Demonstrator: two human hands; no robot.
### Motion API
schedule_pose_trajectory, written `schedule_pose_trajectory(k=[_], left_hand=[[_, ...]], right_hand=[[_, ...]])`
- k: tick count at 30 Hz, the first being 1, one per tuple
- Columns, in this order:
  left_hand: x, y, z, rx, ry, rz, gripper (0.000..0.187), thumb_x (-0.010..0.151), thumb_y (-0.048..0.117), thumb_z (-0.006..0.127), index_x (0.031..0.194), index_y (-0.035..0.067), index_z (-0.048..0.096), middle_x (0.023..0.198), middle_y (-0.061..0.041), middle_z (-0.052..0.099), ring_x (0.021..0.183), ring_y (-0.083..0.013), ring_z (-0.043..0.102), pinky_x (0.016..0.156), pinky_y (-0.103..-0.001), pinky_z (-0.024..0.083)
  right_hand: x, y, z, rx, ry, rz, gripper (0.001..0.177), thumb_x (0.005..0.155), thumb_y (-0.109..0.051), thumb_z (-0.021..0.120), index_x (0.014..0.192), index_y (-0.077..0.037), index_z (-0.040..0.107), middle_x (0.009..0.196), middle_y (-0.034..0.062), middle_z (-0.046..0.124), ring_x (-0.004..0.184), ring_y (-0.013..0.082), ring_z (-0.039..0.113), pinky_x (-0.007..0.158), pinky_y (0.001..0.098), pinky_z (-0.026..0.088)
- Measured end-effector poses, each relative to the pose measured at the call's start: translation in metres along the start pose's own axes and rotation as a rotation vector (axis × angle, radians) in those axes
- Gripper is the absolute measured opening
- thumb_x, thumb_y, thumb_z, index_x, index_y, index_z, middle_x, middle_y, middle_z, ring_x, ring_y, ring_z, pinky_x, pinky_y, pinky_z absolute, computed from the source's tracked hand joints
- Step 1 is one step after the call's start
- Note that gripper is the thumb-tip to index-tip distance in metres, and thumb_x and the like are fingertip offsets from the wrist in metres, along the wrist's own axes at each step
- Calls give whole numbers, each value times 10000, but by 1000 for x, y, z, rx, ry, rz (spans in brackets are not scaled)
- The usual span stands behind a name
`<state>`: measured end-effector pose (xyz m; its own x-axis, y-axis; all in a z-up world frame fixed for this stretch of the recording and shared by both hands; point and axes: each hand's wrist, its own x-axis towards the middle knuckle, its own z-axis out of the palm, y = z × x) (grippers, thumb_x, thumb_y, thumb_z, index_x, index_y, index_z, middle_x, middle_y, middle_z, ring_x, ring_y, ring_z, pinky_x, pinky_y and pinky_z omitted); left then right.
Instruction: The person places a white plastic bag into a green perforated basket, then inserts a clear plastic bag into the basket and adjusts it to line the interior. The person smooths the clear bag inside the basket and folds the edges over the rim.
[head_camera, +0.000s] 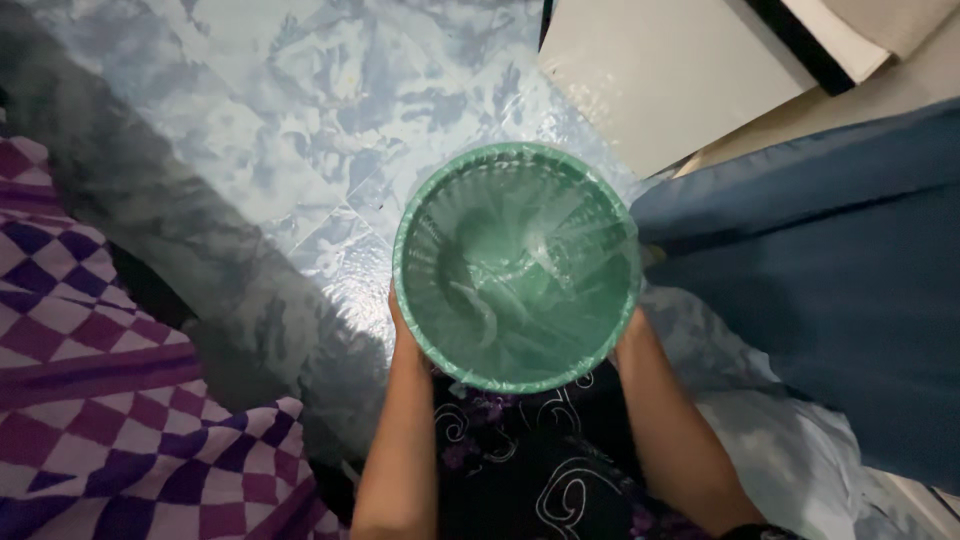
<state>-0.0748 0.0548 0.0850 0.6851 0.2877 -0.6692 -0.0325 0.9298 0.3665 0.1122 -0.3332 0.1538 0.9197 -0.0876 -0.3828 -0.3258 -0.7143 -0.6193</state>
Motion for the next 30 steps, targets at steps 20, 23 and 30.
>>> schedule_pose_trajectory(k=[20, 23, 30], left_hand=[[7, 93, 32, 1339, 241, 802, 313, 945, 151, 494, 1178, 15, 654, 1156, -205, 651, 1107, -308, 594, 1039, -460, 452], [-29, 37, 109, 1552, -100, 1037, 440, 837, -45, 467, 1246, 34, 608, 1286, -251, 617, 1253, -386, 561, 1112, -461, 426], [78, -95, 66, 2444, -260, 47, 246, 965, 142, 568, 1101, 70, 760, 1182, -207, 717, 1115, -377, 690, 936, -474, 561]], right_hand=[[-30, -80, -18, -161, 552, -548, 148, 835, 13, 606, 905, -60, 714, 965, 144, 710, 937, 339, 663, 834, 436, 521], [-58, -104, 15, -120, 313, -989, 151, 816, 35, 611, 878, -55, 715, 929, 152, 711, 910, 347, 663, 814, 442, 520], [15, -60, 195, -599, -260, -37, 288, 950, -165, 571, 1161, -29, 714, 1276, 247, 632, 1181, 451, 609, 1001, 530, 478]])
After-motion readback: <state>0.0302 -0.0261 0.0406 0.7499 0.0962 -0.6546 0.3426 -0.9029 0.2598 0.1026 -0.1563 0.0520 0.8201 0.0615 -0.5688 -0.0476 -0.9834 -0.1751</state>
